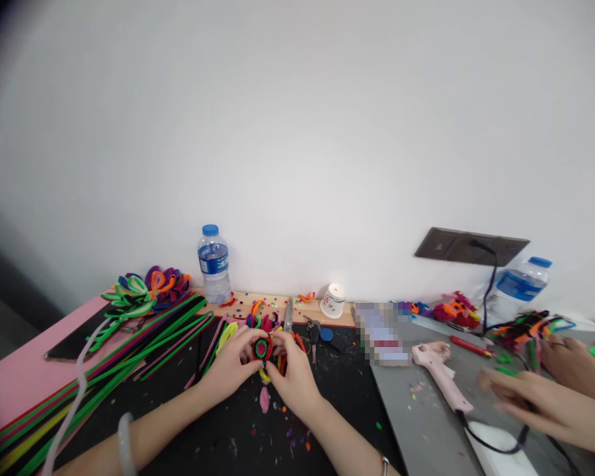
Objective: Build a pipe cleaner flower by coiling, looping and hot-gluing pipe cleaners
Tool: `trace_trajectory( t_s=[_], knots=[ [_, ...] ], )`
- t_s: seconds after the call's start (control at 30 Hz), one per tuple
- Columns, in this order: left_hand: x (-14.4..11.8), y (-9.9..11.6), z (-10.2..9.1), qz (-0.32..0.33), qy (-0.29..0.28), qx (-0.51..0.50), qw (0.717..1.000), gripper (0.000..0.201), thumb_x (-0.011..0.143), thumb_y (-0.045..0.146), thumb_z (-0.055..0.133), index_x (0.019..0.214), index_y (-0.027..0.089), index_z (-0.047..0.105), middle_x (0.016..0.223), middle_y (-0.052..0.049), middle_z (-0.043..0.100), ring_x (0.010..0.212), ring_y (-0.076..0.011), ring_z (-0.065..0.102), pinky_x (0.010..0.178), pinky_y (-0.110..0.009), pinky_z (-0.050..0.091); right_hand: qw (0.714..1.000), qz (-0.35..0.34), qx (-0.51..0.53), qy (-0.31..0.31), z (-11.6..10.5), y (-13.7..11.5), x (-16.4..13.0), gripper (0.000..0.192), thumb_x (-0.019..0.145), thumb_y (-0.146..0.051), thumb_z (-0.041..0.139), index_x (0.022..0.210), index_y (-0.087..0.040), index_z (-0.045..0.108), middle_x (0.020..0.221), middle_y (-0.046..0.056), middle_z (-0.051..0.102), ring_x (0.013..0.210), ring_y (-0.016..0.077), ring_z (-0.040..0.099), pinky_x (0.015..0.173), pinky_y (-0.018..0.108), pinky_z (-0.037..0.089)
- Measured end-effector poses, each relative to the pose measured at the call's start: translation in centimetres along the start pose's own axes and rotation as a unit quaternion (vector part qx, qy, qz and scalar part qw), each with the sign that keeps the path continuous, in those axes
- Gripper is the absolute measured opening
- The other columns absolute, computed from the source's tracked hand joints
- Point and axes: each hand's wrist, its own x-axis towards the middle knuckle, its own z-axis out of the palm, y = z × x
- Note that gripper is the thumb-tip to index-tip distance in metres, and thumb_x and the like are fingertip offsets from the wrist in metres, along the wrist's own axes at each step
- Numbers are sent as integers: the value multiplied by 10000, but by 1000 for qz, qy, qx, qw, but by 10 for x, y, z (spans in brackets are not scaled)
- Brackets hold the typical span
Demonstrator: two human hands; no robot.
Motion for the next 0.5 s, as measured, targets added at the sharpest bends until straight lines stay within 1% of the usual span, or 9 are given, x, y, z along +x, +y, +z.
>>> trace_trajectory(
  t_s=[0.3, 0.5],
  knots=[
    [0, 3, -1, 6, -2, 3, 1000, 395, 635, 35, 517, 987, 209, 560, 865, 9, 449, 621, -101, 490, 551, -212, 408, 1000, 5, 6, 3, 1, 1, -1, 480, 725, -40, 508, 1163, -219, 428, 1019, 44, 610, 916, 173, 591, 833, 328, 474],
    [0, 1, 0, 7, 0, 14, 1000, 401, 661, 43, 520, 1014, 227, 566, 852, 2, 445, 625, -112, 492, 555, -213, 423, 1000, 3, 6, 3, 0, 0, -1, 480, 733, -52, 506, 1175, -217, 417, 1024, 49, 607, 922, 176, 593, 840, 337, 475]
  ],
)
